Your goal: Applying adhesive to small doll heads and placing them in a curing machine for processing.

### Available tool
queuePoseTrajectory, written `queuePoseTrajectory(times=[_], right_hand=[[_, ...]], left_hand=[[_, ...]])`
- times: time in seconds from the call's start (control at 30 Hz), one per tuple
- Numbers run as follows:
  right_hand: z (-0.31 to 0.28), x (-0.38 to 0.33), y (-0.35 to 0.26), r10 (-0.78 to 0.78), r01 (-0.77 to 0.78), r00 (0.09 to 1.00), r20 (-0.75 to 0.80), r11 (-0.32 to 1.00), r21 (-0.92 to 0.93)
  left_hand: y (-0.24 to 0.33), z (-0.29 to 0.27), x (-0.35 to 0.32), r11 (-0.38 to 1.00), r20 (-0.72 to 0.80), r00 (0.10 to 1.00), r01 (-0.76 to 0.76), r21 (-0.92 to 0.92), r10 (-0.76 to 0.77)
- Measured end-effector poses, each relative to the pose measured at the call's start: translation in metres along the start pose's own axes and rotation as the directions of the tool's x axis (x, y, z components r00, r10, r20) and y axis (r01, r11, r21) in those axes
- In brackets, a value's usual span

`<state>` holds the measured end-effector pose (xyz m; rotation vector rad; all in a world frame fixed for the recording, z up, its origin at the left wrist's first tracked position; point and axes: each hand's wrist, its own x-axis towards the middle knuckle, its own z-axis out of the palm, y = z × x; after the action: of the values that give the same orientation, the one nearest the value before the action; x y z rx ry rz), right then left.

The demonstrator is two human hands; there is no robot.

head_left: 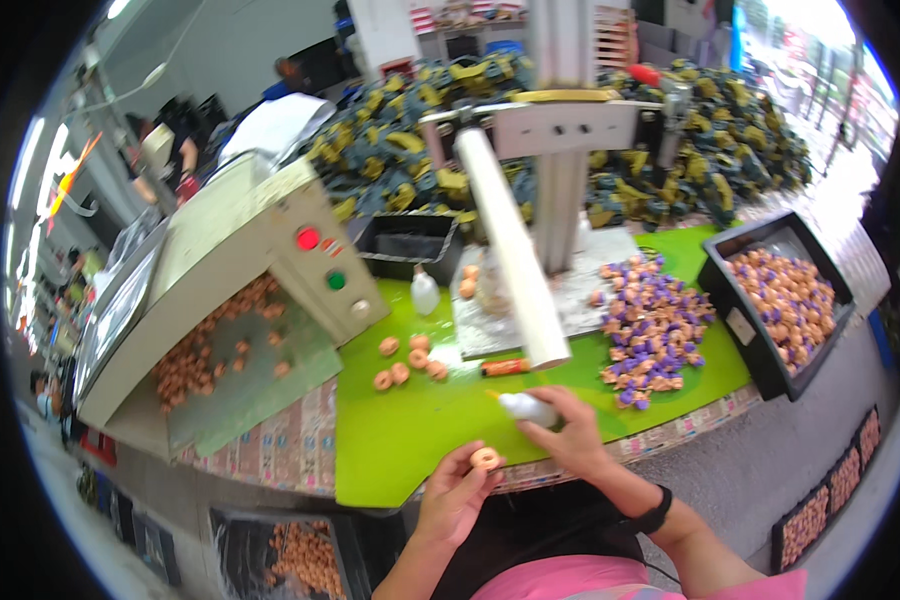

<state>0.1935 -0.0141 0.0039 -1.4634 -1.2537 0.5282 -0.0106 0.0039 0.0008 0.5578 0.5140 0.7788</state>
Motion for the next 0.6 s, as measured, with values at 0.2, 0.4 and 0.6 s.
queuePoseTrajectory(times=[0.2, 0.4, 0.6], right_hand=[[-0.001, 0.004, -0.002, -0.021, 0.021, 0.999, 0.041, 1.000, 0.016], [-0.082, 0.022, -0.003, -0.304, 0.133, 0.927, -0.217, 0.813, -0.567], [-0.115, 0.041, 0.018, -0.133, -0.181, 0.936, -0.326, 0.613, -0.769]], left_hand=[[0.005, 0.003, -0.005, 1.000, -0.036, 0.999, -0.003, -0.006, 0.003], [0.009, 0.004, -0.006, 1.000, -0.046, 0.999, 0.009, -0.009, -0.009], [0.002, 0.011, -0.002, 0.999, -0.039, 0.998, 0.040, 0.013, -0.039]])
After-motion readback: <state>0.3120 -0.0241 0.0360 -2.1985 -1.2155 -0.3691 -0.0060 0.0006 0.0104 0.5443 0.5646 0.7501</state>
